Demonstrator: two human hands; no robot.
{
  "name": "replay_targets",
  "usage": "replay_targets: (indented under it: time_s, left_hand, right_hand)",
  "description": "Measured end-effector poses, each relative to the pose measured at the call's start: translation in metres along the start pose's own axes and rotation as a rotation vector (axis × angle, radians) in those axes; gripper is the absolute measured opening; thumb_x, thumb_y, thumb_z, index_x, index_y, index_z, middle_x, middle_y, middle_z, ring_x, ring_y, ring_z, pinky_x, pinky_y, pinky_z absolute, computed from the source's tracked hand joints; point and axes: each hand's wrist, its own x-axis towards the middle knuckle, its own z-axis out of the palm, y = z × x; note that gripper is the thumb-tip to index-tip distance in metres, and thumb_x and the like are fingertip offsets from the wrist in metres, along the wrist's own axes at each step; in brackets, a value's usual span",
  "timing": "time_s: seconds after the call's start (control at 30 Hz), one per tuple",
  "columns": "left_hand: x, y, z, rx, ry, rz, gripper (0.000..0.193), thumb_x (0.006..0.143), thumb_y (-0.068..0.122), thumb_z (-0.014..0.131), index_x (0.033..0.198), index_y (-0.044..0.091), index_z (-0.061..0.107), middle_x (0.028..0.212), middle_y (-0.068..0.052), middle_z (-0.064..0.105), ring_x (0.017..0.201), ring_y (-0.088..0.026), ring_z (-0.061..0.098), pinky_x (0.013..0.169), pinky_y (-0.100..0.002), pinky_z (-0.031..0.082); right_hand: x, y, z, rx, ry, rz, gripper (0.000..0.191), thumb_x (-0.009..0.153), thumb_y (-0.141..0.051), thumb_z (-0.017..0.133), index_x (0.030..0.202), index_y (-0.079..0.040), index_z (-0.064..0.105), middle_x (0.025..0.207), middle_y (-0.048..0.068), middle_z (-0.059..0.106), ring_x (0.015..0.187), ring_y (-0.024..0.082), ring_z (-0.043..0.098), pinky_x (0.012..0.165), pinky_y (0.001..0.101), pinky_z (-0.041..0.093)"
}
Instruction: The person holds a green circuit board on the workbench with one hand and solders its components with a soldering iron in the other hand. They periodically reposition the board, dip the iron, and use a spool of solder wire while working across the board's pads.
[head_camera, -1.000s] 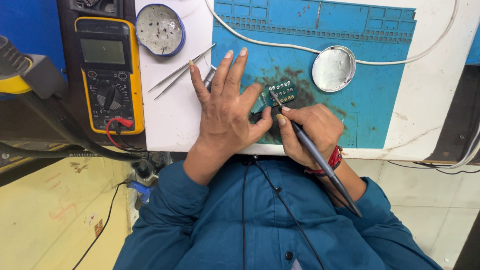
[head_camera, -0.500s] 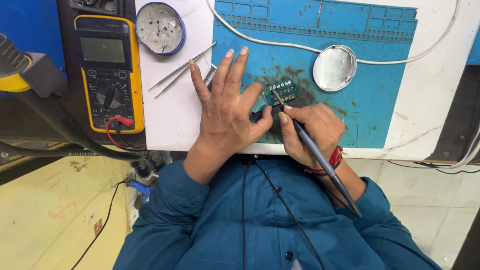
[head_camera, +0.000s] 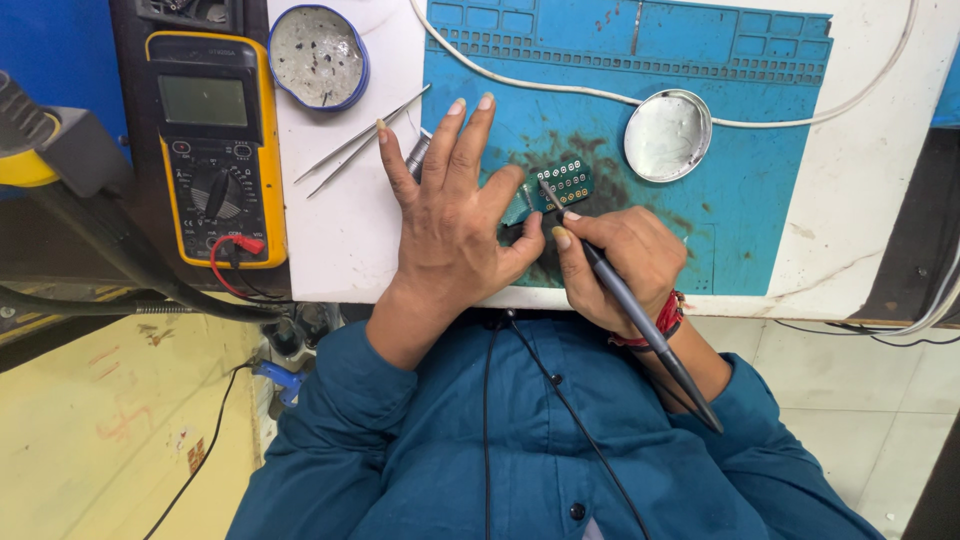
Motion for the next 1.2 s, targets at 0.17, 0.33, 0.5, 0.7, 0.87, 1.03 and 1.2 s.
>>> replay_targets:
  time_s: [0.17,0.33,0.5,0.7,0.87,1.03,1.2]
  left_hand:
    - [-0.0002,-0.0004,-0.001,0.001,0.001,-0.001,0.032,0.086,0.041,0.078,0.099,0.012,0.072,0.162,-0.02,0.039,0.155,-0.033,0.027,0.124,-0.071,-0.005]
    - [0.0007,0.0,-0.0003,-0.005,0.001,0.001,0.032,0.086,0.041,0.078,0.099,0.012,0.072,0.162,-0.021,0.038,0.154,-0.034,0.027,0.123,-0.072,-0.005]
    - [0.0002,0.0001,-0.0007,0.003,0.005,0.004,0.033,0.086,0.041,0.078,0.1,0.012,0.072,0.162,-0.021,0.039,0.155,-0.033,0.027,0.124,-0.071,-0.005]
    - [0.0002,-0.0011,-0.0007,-0.001,0.002,0.006,0.032,0.087,0.041,0.077,0.1,0.012,0.072,0.162,-0.021,0.039,0.155,-0.034,0.026,0.123,-0.071,-0.006]
    - [0.0005,-0.0005,0.0004,0.0,0.007,0.005,0.033,0.086,0.041,0.077,0.099,0.012,0.072,0.162,-0.021,0.039,0.155,-0.033,0.026,0.123,-0.072,-0.006]
    - [0.0005,-0.0002,-0.0006,0.004,0.004,0.005,0.033,0.086,0.04,0.078,0.1,0.012,0.071,0.162,-0.021,0.039,0.155,-0.034,0.027,0.124,-0.072,-0.005]
    - [0.0008,0.0007,-0.0014,0.008,0.001,0.005,0.035,0.086,0.04,0.077,0.103,0.011,0.071,0.162,-0.02,0.039,0.155,-0.033,0.028,0.123,-0.073,-0.004]
  right_hand:
    - [0.0002,-0.0012,0.0001,0.0,0.012,0.013,0.016,0.089,0.0,0.081,0.1,-0.001,0.07,0.083,0.012,0.069,0.071,0.027,0.066,0.064,0.0358,0.049]
    - [0.0011,0.0,-0.0003,-0.001,-0.009,-0.004,0.017,0.088,-0.002,0.083,0.101,-0.001,0.071,0.081,0.012,0.069,0.07,0.027,0.066,0.064,0.0365,0.049]
    - [0.0003,-0.0003,0.0,-0.012,0.001,0.012,0.017,0.089,-0.001,0.082,0.101,-0.002,0.07,0.083,0.012,0.07,0.072,0.027,0.066,0.065,0.0361,0.05]
    - [0.0003,0.0003,0.0005,-0.018,-0.002,-0.004,0.018,0.088,-0.001,0.083,0.101,-0.002,0.071,0.084,0.012,0.07,0.072,0.027,0.067,0.065,0.0365,0.05]
    - [0.0005,0.0,0.0001,-0.005,0.008,0.011,0.017,0.087,-0.001,0.082,0.099,-0.002,0.071,0.082,0.012,0.069,0.07,0.027,0.066,0.063,0.0362,0.049]
    - [0.0014,-0.0002,0.0002,-0.001,0.002,-0.015,0.018,0.088,-0.001,0.083,0.101,-0.001,0.071,0.083,0.012,0.069,0.072,0.028,0.067,0.064,0.0368,0.05]
    - [0.0014,-0.0006,0.0003,-0.013,0.015,0.01,0.017,0.087,0.0,0.083,0.098,-0.002,0.07,0.083,0.012,0.069,0.071,0.027,0.066,0.064,0.0365,0.05]
